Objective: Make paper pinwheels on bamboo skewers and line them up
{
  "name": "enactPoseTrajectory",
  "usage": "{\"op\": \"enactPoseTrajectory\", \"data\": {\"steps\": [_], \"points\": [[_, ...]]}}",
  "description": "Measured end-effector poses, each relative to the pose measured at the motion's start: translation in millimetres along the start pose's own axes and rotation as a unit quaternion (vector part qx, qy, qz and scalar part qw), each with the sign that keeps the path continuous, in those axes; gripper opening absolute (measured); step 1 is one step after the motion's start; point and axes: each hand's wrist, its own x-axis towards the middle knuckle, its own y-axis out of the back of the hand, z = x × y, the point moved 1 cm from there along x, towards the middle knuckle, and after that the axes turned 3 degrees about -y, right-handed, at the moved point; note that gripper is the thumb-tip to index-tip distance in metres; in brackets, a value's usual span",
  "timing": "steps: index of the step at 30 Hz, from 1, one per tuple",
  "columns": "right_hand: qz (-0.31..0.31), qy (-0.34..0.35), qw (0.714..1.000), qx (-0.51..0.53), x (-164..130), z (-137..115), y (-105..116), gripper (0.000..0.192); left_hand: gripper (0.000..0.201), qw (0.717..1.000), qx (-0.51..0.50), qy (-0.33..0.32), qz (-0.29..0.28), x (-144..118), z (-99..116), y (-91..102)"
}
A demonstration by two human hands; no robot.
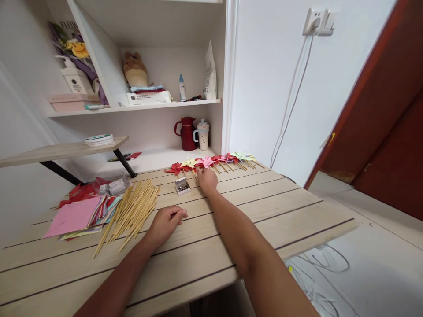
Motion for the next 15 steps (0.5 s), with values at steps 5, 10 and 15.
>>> {"op": "enactPoseTrajectory", "data": {"steps": [5, 10, 15], "points": [[0.016, -0.022, 0.996, 0.087, 0.3, 7.1, 6.5, 0.049, 0.04, 1.0, 0.002, 0.003, 0.008, -1.3, 1.5, 0.4], [0.032, -0.065, 0.977, 0.203, 3.3, 19.6, 12.7, 0.048, 0.04, 1.0, 0.006, -0.008, 0.015, -2.9, 2.0, 1.1], [0.053, -0.111, 0.943, 0.309, 4.5, 32.4, 21.2, 0.043, 0.04, 1.0, 0.014, -0.018, 0.02, -3.0, -0.5, -0.7]]}}
